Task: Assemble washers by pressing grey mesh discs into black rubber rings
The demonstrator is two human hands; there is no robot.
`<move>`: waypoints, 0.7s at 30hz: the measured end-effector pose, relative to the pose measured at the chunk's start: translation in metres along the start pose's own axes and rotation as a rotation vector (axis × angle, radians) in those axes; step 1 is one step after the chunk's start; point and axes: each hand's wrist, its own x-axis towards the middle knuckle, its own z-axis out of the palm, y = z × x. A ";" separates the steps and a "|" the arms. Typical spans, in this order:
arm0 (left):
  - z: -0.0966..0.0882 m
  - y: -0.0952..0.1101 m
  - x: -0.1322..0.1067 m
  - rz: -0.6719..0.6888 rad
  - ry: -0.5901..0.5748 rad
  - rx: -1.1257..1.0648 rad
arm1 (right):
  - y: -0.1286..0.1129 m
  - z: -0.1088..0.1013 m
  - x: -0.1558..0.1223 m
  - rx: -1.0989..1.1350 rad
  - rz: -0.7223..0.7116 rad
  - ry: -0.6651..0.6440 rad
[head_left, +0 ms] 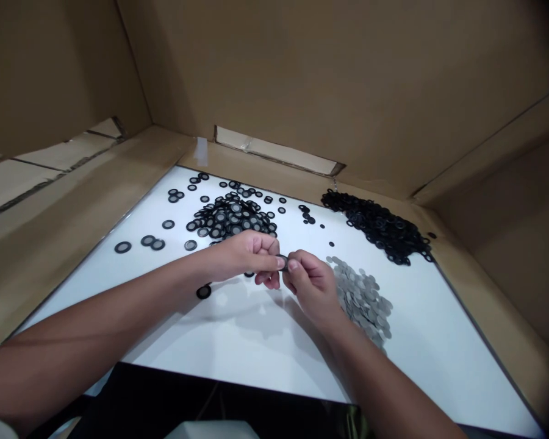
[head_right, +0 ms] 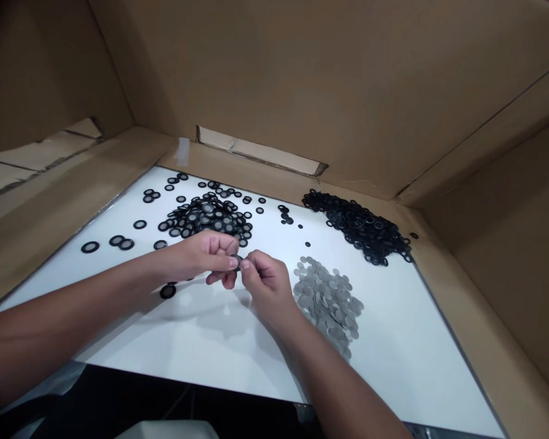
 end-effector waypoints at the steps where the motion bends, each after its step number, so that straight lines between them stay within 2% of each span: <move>1: -0.002 0.000 0.000 -0.009 -0.027 0.020 | -0.003 -0.001 0.000 -0.043 -0.021 -0.018; 5: -0.006 0.000 0.000 -0.018 -0.083 0.038 | -0.007 -0.006 0.002 -0.187 -0.069 -0.098; 9: -0.005 -0.004 0.002 -0.014 -0.063 0.038 | -0.003 -0.011 0.006 -0.266 -0.023 -0.076; 18: 0.000 -0.008 0.005 -0.002 0.012 0.070 | 0.005 -0.008 0.010 -0.166 0.085 -0.068; 21: 0.003 -0.008 0.006 -0.003 0.055 0.067 | 0.007 -0.004 0.008 -0.115 0.104 -0.003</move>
